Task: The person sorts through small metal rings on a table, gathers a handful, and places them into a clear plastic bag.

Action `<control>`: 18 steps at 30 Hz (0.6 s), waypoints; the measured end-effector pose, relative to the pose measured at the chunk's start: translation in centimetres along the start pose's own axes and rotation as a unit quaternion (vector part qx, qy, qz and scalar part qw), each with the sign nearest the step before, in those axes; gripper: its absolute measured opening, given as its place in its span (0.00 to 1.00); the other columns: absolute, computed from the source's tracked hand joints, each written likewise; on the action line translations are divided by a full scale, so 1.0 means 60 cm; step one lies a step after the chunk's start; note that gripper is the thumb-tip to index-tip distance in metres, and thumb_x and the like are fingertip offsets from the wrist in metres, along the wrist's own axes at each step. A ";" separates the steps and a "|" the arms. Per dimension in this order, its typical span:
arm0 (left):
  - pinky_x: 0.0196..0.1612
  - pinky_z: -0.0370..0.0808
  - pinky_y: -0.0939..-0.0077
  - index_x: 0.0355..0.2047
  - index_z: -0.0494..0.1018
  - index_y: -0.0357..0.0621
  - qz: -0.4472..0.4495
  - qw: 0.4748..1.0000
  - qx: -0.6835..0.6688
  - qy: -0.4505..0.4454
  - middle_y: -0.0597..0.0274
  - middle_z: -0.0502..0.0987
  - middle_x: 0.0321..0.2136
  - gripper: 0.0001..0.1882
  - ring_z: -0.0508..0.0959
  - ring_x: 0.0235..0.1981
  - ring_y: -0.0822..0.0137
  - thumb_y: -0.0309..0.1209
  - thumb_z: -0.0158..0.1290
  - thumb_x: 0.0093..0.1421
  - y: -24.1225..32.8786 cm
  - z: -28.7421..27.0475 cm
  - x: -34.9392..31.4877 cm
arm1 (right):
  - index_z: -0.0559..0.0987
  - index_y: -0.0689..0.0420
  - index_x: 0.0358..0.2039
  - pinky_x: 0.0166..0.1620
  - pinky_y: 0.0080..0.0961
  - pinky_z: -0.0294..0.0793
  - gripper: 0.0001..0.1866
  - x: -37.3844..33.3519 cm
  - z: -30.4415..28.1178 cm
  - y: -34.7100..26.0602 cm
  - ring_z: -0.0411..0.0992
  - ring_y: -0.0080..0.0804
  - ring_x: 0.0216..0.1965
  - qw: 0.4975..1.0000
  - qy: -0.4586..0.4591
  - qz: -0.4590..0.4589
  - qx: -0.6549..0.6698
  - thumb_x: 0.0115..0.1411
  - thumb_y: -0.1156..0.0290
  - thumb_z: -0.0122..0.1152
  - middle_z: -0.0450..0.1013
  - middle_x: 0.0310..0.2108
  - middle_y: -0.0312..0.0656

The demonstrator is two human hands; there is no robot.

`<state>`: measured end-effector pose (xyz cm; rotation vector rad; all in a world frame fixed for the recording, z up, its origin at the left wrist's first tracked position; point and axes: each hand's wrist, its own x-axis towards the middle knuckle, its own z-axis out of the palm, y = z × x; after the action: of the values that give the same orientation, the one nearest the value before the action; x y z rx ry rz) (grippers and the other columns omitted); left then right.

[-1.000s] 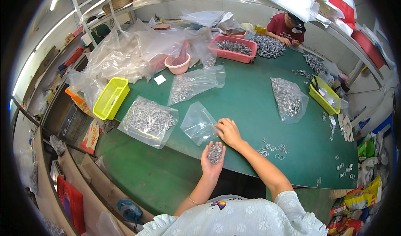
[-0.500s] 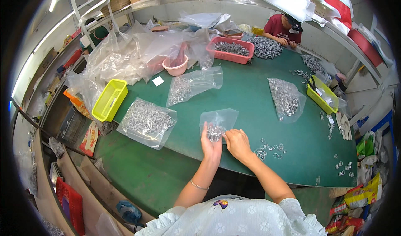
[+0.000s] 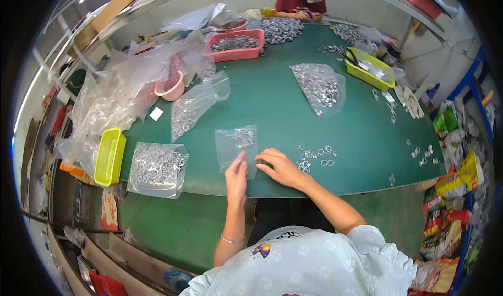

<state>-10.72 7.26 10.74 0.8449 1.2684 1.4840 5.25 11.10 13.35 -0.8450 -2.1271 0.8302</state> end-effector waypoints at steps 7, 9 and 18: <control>0.37 0.74 0.78 0.45 0.69 0.30 -0.141 0.970 -0.170 -0.103 0.52 0.75 0.39 0.14 0.76 0.37 0.68 0.23 0.47 0.60 -0.017 -0.003 -0.148 | 0.74 0.56 0.45 0.55 0.40 0.59 0.20 -0.157 -0.158 0.071 0.59 0.46 0.57 0.946 0.162 0.138 -0.243 0.52 0.63 0.61 0.66 0.50 0.45; 0.38 0.73 0.79 0.46 0.69 0.32 -0.287 0.914 -0.193 -0.211 0.56 0.75 0.37 0.14 0.75 0.37 0.70 0.25 0.48 0.60 -0.029 0.012 -0.170 | 0.72 0.54 0.51 0.59 0.42 0.55 0.25 -0.183 -0.170 0.089 0.52 0.47 0.62 0.948 0.123 0.182 -0.230 0.53 0.60 0.61 0.61 0.57 0.46; 0.61 0.58 0.60 0.56 0.54 0.25 -0.509 0.730 -0.349 -0.295 0.38 0.58 0.57 0.27 0.60 0.60 0.51 0.31 0.43 0.62 -0.149 0.090 -0.144 | 0.70 0.58 0.51 0.61 0.43 0.53 0.28 -0.183 -0.123 0.088 0.51 0.46 0.63 0.973 0.081 0.135 -0.168 0.53 0.56 0.61 0.59 0.58 0.47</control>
<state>-1.16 0.48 3.95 -0.0029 0.4111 0.5666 18.63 8.09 9.53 -1.3531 -2.0639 0.5145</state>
